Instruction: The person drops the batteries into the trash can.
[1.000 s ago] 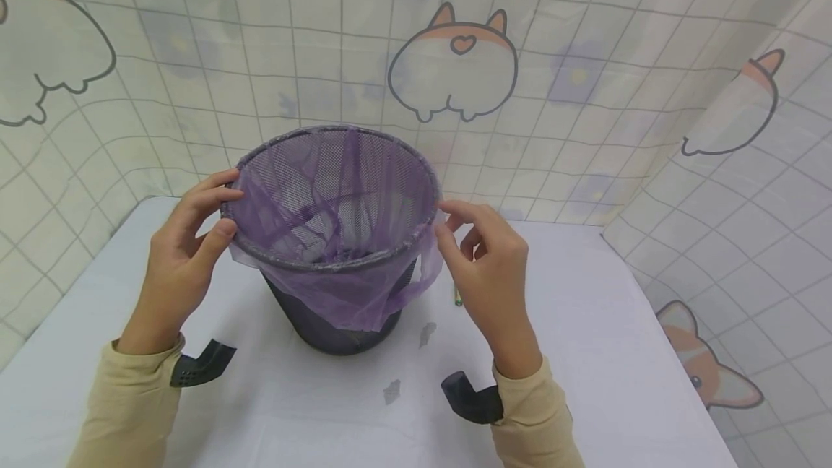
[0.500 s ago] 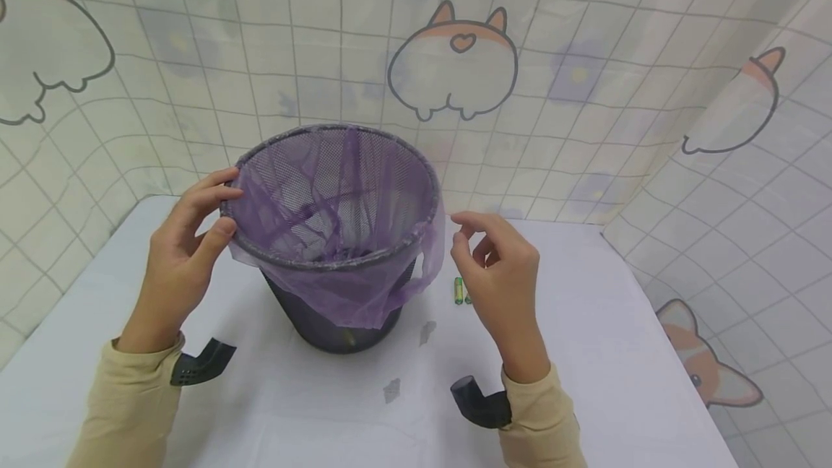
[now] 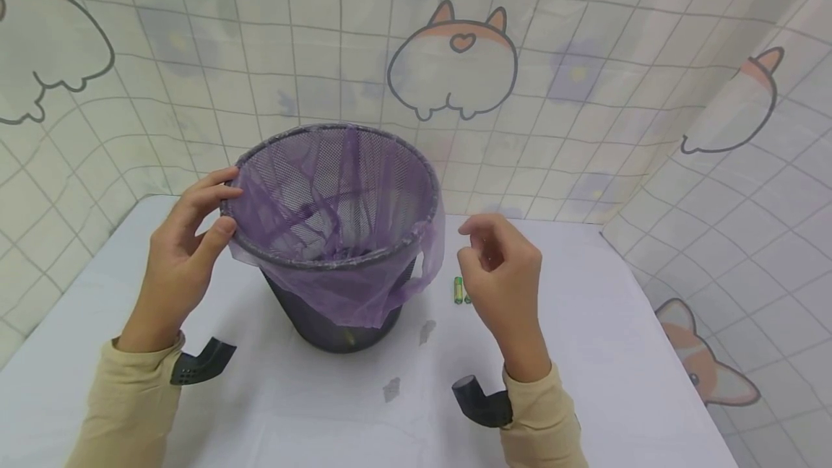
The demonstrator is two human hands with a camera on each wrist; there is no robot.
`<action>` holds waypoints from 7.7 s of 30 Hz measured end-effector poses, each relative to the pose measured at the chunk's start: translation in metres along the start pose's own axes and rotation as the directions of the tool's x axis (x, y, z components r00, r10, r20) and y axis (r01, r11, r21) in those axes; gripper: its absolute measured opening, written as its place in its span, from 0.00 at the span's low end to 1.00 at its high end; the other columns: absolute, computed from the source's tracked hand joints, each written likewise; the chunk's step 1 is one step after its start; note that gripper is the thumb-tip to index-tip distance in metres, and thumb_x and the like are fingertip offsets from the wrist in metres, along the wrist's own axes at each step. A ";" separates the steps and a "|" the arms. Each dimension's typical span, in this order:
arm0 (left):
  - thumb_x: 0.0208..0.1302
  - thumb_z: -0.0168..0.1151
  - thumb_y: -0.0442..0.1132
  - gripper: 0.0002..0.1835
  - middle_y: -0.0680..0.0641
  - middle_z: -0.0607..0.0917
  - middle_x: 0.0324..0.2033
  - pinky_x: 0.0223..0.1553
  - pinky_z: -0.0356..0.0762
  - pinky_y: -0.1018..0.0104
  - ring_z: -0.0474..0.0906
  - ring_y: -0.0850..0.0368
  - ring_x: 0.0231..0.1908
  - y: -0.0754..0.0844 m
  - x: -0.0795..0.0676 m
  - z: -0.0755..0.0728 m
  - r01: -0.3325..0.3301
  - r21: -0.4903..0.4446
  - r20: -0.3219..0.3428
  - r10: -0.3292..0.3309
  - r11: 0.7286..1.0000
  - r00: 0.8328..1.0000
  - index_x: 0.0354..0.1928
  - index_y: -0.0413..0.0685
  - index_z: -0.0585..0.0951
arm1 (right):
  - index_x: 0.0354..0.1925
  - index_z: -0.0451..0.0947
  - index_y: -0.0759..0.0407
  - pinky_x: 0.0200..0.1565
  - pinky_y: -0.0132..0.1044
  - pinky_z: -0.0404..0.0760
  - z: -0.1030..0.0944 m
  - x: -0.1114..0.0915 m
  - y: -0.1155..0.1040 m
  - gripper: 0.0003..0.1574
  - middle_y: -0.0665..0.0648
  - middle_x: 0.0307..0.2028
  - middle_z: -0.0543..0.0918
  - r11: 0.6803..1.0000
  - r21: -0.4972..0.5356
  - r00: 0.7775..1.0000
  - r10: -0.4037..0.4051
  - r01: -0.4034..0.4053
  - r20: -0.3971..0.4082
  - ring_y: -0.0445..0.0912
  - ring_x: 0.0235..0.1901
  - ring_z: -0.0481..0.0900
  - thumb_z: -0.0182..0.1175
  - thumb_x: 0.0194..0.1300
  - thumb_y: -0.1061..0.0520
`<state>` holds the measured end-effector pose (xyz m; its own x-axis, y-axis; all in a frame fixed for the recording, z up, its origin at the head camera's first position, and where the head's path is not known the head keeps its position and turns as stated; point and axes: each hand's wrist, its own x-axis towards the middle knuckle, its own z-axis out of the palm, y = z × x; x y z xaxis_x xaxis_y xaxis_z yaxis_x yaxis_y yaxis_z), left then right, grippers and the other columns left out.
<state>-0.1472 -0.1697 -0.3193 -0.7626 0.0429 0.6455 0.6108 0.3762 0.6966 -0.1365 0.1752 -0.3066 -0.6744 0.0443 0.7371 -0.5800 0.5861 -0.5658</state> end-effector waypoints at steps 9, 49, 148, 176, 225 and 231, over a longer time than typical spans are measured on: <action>0.68 0.57 0.33 0.19 0.53 0.69 0.68 0.48 0.75 0.79 0.66 0.60 0.68 0.001 0.000 0.000 0.001 0.001 0.004 -0.001 1.000 1.000 0.60 0.47 0.75 | 0.36 0.79 0.63 0.20 0.27 0.58 -0.001 -0.002 0.003 0.19 0.50 0.19 0.68 1.000 0.007 1.000 0.016 -0.016 0.009 0.36 0.18 0.60 0.48 0.50 0.76; 0.68 0.57 0.33 0.19 0.53 0.69 0.68 0.48 0.75 0.79 0.65 0.60 0.68 0.000 0.000 0.000 -0.001 0.003 0.003 0.001 1.000 1.000 0.60 0.47 0.74 | 0.35 0.79 0.69 0.19 0.29 0.59 0.002 -0.014 0.008 0.17 0.53 0.19 0.67 0.993 -0.075 0.995 0.096 -0.094 0.030 0.36 0.17 0.59 0.48 0.51 0.79; 0.68 0.57 0.34 0.19 0.51 0.70 0.68 0.48 0.76 0.80 0.66 0.58 0.68 -0.003 0.001 0.000 -0.010 -0.005 -0.005 0.010 1.000 1.000 0.60 0.45 0.75 | 0.40 0.86 0.54 0.16 0.29 0.60 0.017 -0.053 0.103 0.10 0.56 0.27 0.82 0.902 -0.242 0.902 0.401 -0.358 0.158 0.34 0.14 0.61 0.62 0.61 0.64; 0.68 0.57 0.34 0.19 0.53 0.69 0.68 0.49 0.75 0.80 0.66 0.58 0.68 -0.003 0.001 -0.001 0.002 0.013 0.001 -0.002 1.000 1.000 0.60 0.46 0.75 | 0.54 0.79 0.56 0.27 0.29 0.68 0.017 -0.065 0.129 0.27 0.60 0.48 0.83 0.869 -0.342 0.826 0.464 -0.357 0.318 0.42 0.27 0.70 0.71 0.55 0.58; 0.68 0.57 0.35 0.19 0.52 0.69 0.68 0.49 0.75 0.79 0.66 0.59 0.68 -0.003 0.001 -0.001 -0.005 -0.005 -0.001 0.005 1.000 1.000 0.60 0.45 0.75 | 0.61 0.72 0.61 0.35 0.35 0.72 0.027 -0.070 0.155 0.34 0.66 0.59 0.74 0.793 -0.445 0.674 0.597 -0.415 0.436 0.51 0.39 0.75 0.68 0.56 0.59; 0.68 0.57 0.35 0.19 0.51 0.70 0.68 0.48 0.76 0.79 0.66 0.59 0.68 -0.003 0.001 0.000 -0.010 -0.012 -0.005 0.010 1.000 1.000 0.60 0.45 0.75 | 0.62 0.71 0.63 0.38 0.37 0.74 0.028 -0.068 0.154 0.36 0.67 0.59 0.74 0.788 -0.448 0.664 0.605 -0.421 0.440 0.53 0.41 0.75 0.69 0.56 0.60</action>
<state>-0.1500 -0.1712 -0.3206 -0.7552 0.0419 0.6541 0.6212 0.3644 0.6938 -0.1930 0.2398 -0.4546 -0.9995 0.0279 -0.0155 0.0316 0.8063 -0.5907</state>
